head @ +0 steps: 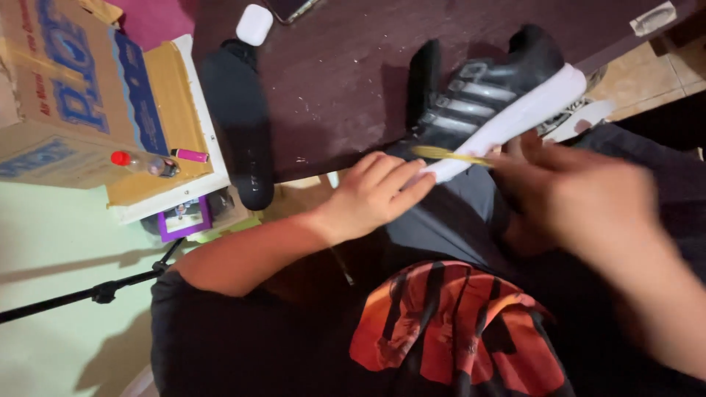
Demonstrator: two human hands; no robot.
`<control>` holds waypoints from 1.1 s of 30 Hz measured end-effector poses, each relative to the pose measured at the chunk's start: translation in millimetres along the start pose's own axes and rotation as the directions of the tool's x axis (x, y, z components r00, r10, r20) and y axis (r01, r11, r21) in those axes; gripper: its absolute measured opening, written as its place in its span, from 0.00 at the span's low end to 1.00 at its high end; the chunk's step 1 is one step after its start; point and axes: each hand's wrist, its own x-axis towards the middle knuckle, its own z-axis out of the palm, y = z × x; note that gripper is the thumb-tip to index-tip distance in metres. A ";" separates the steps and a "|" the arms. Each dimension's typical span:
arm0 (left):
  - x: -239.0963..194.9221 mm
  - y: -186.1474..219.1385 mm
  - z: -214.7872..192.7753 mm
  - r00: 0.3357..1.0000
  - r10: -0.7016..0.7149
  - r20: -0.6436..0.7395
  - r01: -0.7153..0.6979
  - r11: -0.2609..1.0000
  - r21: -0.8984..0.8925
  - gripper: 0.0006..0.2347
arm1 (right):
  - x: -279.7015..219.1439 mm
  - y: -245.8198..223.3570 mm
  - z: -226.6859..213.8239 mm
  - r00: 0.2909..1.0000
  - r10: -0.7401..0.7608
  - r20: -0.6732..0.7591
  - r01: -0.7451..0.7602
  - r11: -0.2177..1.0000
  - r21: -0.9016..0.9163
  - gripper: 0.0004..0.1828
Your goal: The person scrubs a black and white sneaker using a yellow toothbrush. They hold the shoe on their lap and clean the white sole, the black upper, and the interior lining. The person rotates the shoe to access different areas while scrubbing.
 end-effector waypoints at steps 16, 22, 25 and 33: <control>-2.2 -52.2 -20.5 0.957 -0.201 0.209 0.179 0.977 0.119 0.17 | 41.5 -28.3 33.7 0.978 -0.112 -0.175 0.135 0.983 0.123 0.27; -16.1 -80.5 9.0 0.994 -0.108 0.020 0.106 0.991 0.082 0.09 | 32.6 -27.8 66.7 0.932 -0.184 -0.312 0.305 0.863 0.402 0.22; -25.8 -80.5 25.8 0.993 -0.114 0.016 0.113 0.993 0.030 0.11 | 36.6 -28.2 74.5 0.913 -0.177 -0.367 0.347 0.811 0.472 0.20; -19.3 -52.2 27.9 0.953 -0.303 -0.024 0.300 0.950 -0.088 0.18 | 48.2 -18.0 97.8 0.836 -0.147 -0.529 0.463 0.706 0.535 0.15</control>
